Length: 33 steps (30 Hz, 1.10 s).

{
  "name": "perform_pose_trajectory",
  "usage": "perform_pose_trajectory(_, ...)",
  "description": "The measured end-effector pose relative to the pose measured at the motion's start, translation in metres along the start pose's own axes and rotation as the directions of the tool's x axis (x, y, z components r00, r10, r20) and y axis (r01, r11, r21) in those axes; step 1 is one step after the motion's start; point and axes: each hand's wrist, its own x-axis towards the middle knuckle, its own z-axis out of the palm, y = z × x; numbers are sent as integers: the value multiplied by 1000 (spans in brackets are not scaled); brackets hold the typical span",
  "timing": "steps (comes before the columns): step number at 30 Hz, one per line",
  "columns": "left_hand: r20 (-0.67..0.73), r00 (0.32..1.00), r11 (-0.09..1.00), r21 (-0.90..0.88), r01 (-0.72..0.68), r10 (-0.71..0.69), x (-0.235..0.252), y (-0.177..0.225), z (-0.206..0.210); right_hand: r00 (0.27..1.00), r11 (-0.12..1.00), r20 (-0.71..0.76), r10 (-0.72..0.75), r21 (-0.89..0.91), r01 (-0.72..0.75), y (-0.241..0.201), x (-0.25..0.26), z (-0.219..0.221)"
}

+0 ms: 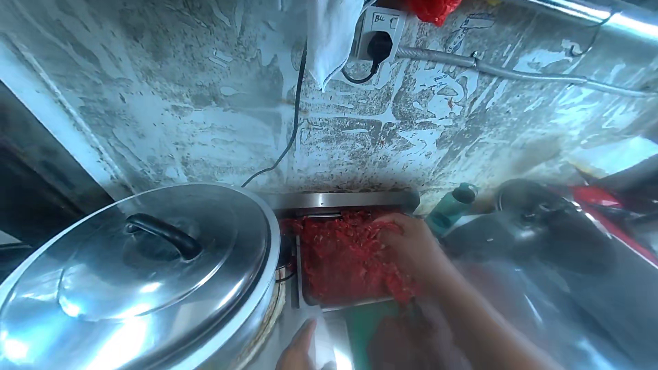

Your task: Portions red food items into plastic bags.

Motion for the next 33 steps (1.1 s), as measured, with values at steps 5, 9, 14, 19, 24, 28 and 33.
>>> perform_pose_trajectory(5,58,995,995,72,76,-81,26,12,22,997,992,78,12,123,-22,-15,-33,-4)
perform_pose_trajectory(9,29,996,996,33,85,-86,22,32,23,971,992,236,30,115,-59,20,-65,30)
perform_pose_trajectory(14,-26,1000,996,-86,11,-13,10,27,22,868,891,467,165,306,-335,81,-105,90)
perform_pose_trajectory(19,106,992,992,-94,82,-72,8,21,19,834,969,510,211,-221,-110,90,-116,96)
perform_pose_trajectory(24,140,990,975,-221,-4,36,-2,36,13,888,666,439,136,-704,246,56,-130,81)
perform_pose_trajectory(28,144,988,955,-297,-10,55,-10,40,-1,900,748,418,-123,-557,361,51,-117,57)
perform_pose_trajectory(33,148,989,1000,15,21,-23,7,-2,12,946,742,224,234,-670,-25,111,-15,59)
